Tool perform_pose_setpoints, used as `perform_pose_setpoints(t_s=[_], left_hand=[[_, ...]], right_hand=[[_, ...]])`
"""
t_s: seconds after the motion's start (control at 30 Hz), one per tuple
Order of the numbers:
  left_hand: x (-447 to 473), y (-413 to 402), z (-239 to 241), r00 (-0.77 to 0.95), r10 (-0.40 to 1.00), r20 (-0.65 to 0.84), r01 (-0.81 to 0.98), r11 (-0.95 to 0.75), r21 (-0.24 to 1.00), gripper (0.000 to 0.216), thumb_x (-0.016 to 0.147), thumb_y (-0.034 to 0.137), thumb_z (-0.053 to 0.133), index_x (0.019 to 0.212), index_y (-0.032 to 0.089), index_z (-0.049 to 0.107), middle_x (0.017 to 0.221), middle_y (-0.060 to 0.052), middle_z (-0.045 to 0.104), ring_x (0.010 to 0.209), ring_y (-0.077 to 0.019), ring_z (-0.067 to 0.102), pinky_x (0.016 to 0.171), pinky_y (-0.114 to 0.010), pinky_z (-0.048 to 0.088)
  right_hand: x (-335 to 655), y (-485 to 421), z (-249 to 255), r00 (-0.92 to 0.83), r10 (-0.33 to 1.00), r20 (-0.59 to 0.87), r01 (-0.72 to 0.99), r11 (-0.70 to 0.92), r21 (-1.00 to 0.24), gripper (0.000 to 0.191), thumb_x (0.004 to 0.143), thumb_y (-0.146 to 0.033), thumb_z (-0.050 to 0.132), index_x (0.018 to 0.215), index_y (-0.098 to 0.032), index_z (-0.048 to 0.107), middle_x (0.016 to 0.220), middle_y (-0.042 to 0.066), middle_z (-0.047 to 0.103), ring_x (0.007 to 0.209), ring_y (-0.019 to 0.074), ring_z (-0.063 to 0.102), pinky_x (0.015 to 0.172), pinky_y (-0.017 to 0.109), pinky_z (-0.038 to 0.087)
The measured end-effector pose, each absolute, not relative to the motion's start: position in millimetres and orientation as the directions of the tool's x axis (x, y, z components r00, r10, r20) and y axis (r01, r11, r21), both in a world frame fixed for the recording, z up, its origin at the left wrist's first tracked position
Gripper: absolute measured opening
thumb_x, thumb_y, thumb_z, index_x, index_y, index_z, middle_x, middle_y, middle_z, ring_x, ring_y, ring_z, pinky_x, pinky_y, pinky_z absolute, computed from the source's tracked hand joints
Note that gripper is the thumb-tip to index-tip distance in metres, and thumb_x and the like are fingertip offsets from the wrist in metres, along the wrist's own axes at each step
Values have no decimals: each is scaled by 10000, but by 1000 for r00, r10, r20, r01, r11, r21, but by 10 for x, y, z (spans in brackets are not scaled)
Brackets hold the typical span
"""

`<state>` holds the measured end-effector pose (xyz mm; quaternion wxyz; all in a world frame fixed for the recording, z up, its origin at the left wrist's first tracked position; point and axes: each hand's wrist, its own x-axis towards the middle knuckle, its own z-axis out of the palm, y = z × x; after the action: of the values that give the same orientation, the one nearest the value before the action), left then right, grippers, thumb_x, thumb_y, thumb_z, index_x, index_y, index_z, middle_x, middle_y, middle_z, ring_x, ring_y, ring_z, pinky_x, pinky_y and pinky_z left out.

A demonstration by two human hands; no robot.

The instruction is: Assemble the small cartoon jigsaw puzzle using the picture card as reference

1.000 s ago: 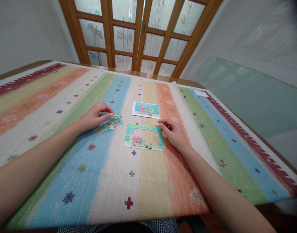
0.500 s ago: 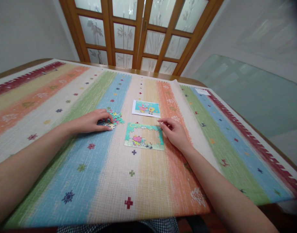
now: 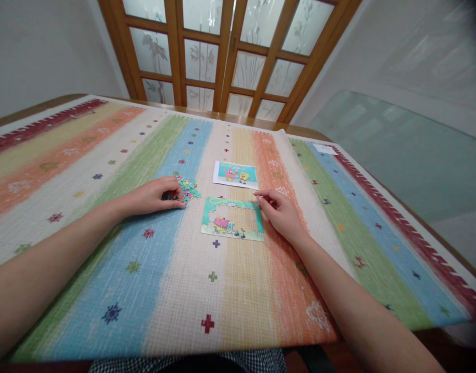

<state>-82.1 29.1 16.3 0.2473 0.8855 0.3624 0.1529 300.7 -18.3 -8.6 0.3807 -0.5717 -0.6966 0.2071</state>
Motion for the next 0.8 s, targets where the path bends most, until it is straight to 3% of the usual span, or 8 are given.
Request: perform_pose_setpoints(t_s=[0.13, 0.23, 0.37, 0.5, 0.63, 0.8], left_hand=[[-721, 210, 195, 617, 777, 122, 581, -555, 595, 329, 926, 509, 627, 902, 187, 692, 765, -9, 631, 695, -151, 565, 655, -272, 422], [-583, 90, 202, 572, 791, 217, 578, -577, 578, 261, 956, 434, 603, 966, 201, 718, 808, -11, 693, 707, -143, 606, 668, -265, 444], [-385, -76, 178, 642, 637, 426, 508, -770, 387, 188, 1004, 301, 554, 1039, 206, 713, 912, -28, 751, 824, -156, 668, 786, -294, 490], [-301, -199, 182, 693, 414, 591, 396, -903, 169, 171, 1023, 223, 542, 1105, 209, 692, 949, -35, 771, 863, -160, 697, 825, -302, 524], [-306, -312, 220, 778, 188, 600, 277, -959, -57, 263, 1028, 212, 518, 1230, 288, 669, 1090, -21, 784, 889, -169, 712, 851, -331, 533], [-271, -432, 219, 779, 132, 613, 267, -954, -134, 352, 1024, 188, 500, 1329, 320, 615, 1164, -14, 768, 944, -167, 722, 877, -340, 523]], right_hand=[[3010, -180, -86, -51, 950, 307, 644, 266, -718, 284, 919, -410, 572, 1015, -211, 750, 931, 66, 734, 706, 187, 590, 662, 344, 444], [2989, -204, -46, -59, 943, 328, 657, 284, -698, 274, 925, -399, 573, 1020, -211, 748, 903, 66, 726, 725, 192, 594, 677, 348, 452], [2862, -331, 120, -155, 900, 408, 653, 403, -641, 221, 949, -365, 569, 1009, -238, 739, 947, 66, 733, 836, 211, 630, 771, 367, 480], [2640, -528, 287, -360, 841, 403, 587, 540, -604, 199, 984, -336, 568, 1059, -262, 736, 926, 57, 725, 924, 221, 636, 858, 390, 470], [2439, -675, 339, -528, 776, 344, 551, 622, -557, 235, 1017, -347, 539, 938, -258, 742, 888, 44, 722, 917, 217, 612, 858, 389, 440], [2295, -768, 367, -560, 770, 306, 480, 602, -638, 304, 1051, -360, 483, 865, -236, 690, 853, 32, 694, 886, 194, 592, 867, 369, 432]])
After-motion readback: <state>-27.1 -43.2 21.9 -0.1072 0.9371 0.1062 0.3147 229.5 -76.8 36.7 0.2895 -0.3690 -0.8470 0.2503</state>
